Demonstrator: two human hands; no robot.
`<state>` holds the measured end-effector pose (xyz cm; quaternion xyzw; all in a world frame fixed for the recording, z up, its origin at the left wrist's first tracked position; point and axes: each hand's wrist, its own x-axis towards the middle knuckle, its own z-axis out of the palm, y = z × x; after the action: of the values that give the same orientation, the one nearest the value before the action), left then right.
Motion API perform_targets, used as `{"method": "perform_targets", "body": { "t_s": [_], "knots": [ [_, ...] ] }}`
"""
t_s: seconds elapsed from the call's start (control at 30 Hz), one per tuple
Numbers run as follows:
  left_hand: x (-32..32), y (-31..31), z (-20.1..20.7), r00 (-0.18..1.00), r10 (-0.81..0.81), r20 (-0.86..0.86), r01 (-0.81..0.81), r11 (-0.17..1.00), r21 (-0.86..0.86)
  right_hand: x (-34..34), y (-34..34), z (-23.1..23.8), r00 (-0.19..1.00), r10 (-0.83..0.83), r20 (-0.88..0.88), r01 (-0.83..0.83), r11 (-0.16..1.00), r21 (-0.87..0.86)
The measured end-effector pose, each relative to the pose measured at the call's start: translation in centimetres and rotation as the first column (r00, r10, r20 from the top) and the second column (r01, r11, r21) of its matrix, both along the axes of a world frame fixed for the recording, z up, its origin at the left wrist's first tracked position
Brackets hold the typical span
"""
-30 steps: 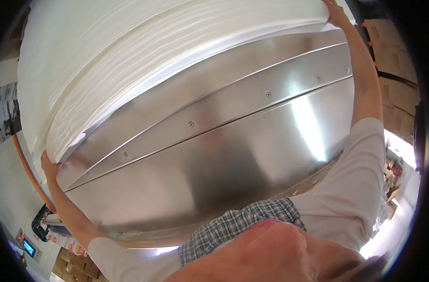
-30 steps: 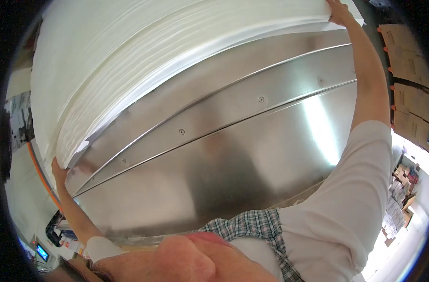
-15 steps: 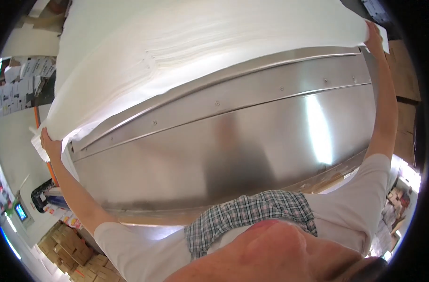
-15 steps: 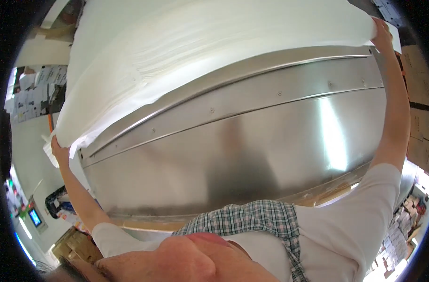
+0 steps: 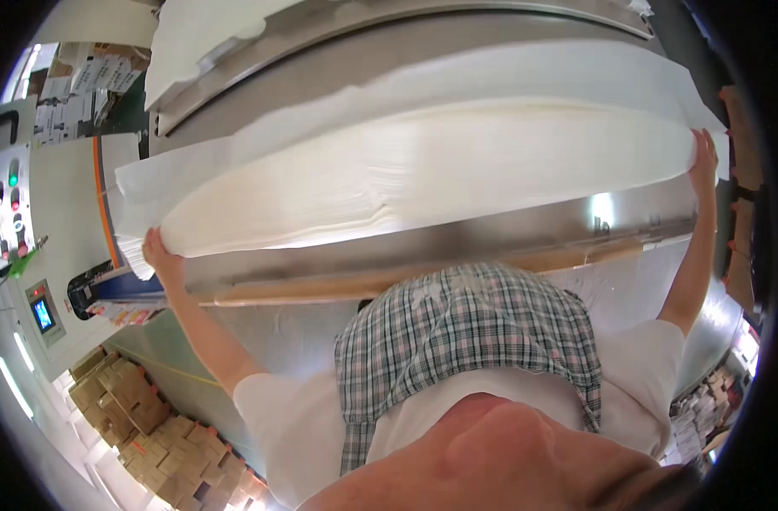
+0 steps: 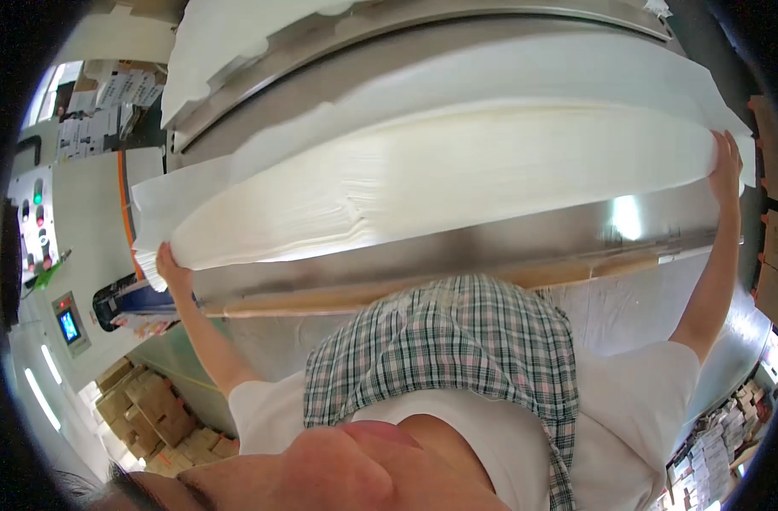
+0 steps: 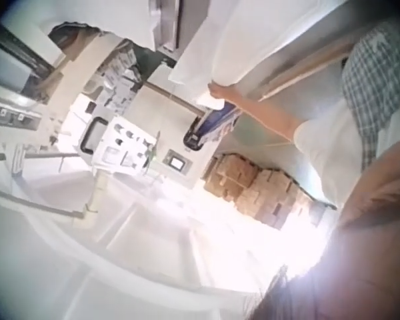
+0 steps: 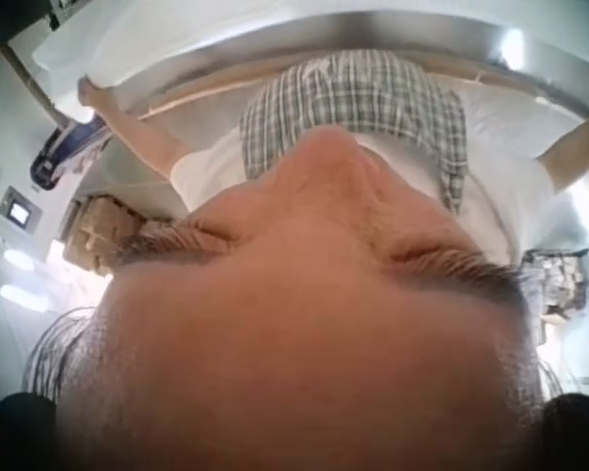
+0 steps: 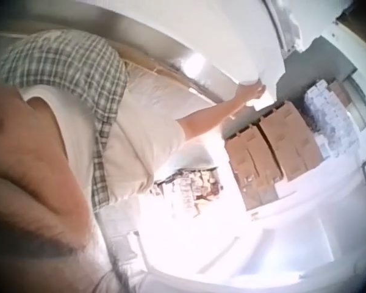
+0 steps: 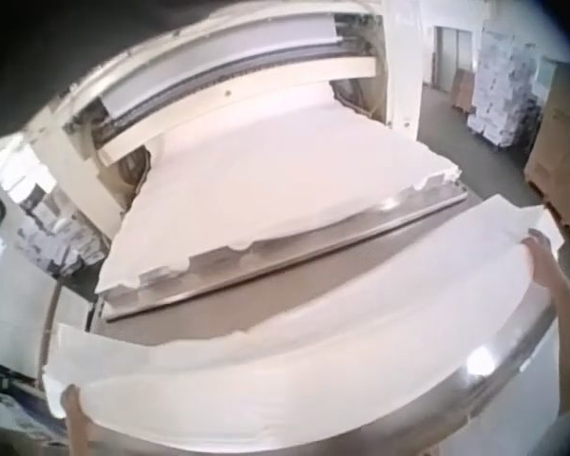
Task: Moving stacks of large paper sheets from a main pile onto a flat metal machine surface.
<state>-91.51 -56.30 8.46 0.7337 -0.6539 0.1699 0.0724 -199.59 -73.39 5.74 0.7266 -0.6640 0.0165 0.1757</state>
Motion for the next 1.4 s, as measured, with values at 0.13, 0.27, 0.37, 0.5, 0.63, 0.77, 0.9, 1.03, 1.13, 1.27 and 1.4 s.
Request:
{"method": "perform_targets", "body": {
  "t_s": [0.13, 0.27, 0.37, 0.5, 0.63, 0.77, 0.9, 1.03, 1.13, 1.27, 1.4],
  "knots": [
    [-2.2, 5.8, -3.6, 0.997, 0.064, -0.039, -0.063, 0.998, 0.03, 1.1, 5.7, -2.4, 0.999, -0.032, 0.022, 0.03, 0.998, 0.064],
    [-3.1, 9.3, -5.7, 0.971, 0.235, -0.043, -0.214, 0.935, 0.282, 2.6, 9.7, -4.8, 0.998, -0.055, 0.024, 0.049, 0.98, 0.194],
    [-2.7, 9.0, -5.3, 0.973, 0.23, -0.003, -0.219, 0.929, 0.297, 2.5, 10.7, -5.3, 0.996, -0.092, 0.011, 0.086, 0.961, 0.262],
    [-1.9, 5.9, -2.8, 0.978, 0.211, 0.005, -0.187, 0.855, 0.484, 0.9, 9.1, -4.2, 0.998, -0.047, -0.047, 0.063, 0.909, 0.411],
    [-0.5, -0.5, -0.3, 0.934, 0.329, 0.138, -0.274, 0.414, 0.868, 0.1, 2.4, -2.9, 0.999, -0.039, -0.026, 0.046, 0.71, 0.703],
    [0.3, -8.7, -2.8, 0.893, 0.449, 0.039, -0.14, 0.194, 0.971, 1.3, -7.5, -3.9, 0.956, -0.089, -0.281, 0.291, 0.426, 0.857],
    [-0.7, -11.8, -4.5, 0.935, 0.352, 0.048, -0.145, 0.257, 0.956, -0.1, -11.2, -5.3, 0.872, 0.058, -0.485, 0.461, 0.233, 0.856],
    [-3.8, -9.6, -3.3, 0.941, 0.337, -0.04, -0.096, 0.378, 0.921, -4.0, -10.7, -6.0, 0.88, 0.045, -0.472, 0.455, 0.201, 0.868],
    [-8.5, -7.9, -1.3, 0.944, 0.313, 0.102, -0.302, 0.703, 0.644, -4.2, -10.4, -5.8, 0.915, -0.078, -0.396, 0.399, 0.316, 0.86],
    [-19.3, -6.5, 1.3, 0.844, -0.094, -0.528, 0.142, 0.989, 0.051, 5.2, -8.4, -2.8, 0.939, 0.085, 0.332, -0.185, 0.941, 0.283],
    [-35.3, -4.5, -0.2, 0.467, -0.41, -0.783, 0.619, 0.784, -0.041, 25.1, -4.0, 0.9, 0.688, 0.362, 0.629, -0.54, 0.834, 0.111]
  ]
}}
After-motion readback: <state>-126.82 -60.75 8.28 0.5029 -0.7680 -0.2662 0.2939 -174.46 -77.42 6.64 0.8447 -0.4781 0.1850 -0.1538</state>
